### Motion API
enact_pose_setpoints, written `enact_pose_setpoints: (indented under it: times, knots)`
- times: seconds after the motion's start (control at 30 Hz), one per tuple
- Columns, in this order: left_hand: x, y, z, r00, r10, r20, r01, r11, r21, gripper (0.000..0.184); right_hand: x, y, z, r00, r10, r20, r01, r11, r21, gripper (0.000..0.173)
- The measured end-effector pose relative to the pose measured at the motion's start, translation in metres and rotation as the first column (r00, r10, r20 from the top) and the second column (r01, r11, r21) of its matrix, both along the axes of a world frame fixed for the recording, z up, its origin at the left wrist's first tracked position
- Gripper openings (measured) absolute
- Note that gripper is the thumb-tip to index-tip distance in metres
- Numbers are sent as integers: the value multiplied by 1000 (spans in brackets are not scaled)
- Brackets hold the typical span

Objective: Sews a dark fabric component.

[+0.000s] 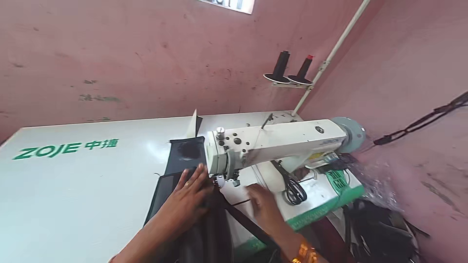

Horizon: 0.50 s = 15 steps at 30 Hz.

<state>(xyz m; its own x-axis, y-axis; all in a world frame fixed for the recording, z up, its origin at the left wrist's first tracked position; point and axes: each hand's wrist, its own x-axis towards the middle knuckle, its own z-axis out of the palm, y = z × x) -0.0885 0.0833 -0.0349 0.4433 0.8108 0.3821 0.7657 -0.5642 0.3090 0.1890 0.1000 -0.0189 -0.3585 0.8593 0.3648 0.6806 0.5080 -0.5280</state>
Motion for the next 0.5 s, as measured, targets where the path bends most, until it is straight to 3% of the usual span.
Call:
enact_pose_setpoints:
  times: [0.03, 0.1, 0.17, 0.23, 0.3, 0.4, 0.43, 0.5]
  knots:
    - [-6, -16, -8, 996, -87, 12, 87, 995, 42, 31, 29, 6, 2, 990, -130, 57, 121, 983, 139, 28]
    - [-19, -41, -25, 963, -247, 103, 241, 968, 73, 33, 85, 26, 9, 909, -380, 169, 338, 912, 234, 30]
    - [-35, -55, -35, 898, -344, 276, 366, 930, -30, 37, 126, 45, 10, 829, -518, 212, 508, 855, 101, 27]
    - [-45, -63, -32, 858, -327, 397, 419, 892, -170, 40, 145, 65, 1, 782, -594, 189, 600, 799, 33, 47]
    - [-37, -75, -18, 932, -284, 224, 341, 895, -288, 68, 141, 74, 3, 740, -642, 201, 657, 753, -11, 54]
    - [-11, -94, -2, 951, -243, -192, 190, 948, -257, 99, 131, 71, 4, 717, -660, 225, 672, 740, 27, 27]
    - [-5, -98, -2, 938, -221, -267, 179, 968, -174, 97, 133, 70, 1, 730, -654, 199, 658, 751, 55, 24]
    - [0, -95, -8, 924, -235, -303, 245, 970, -7, 63, 141, 68, -7, 768, -630, 115, 607, 774, 183, 21]
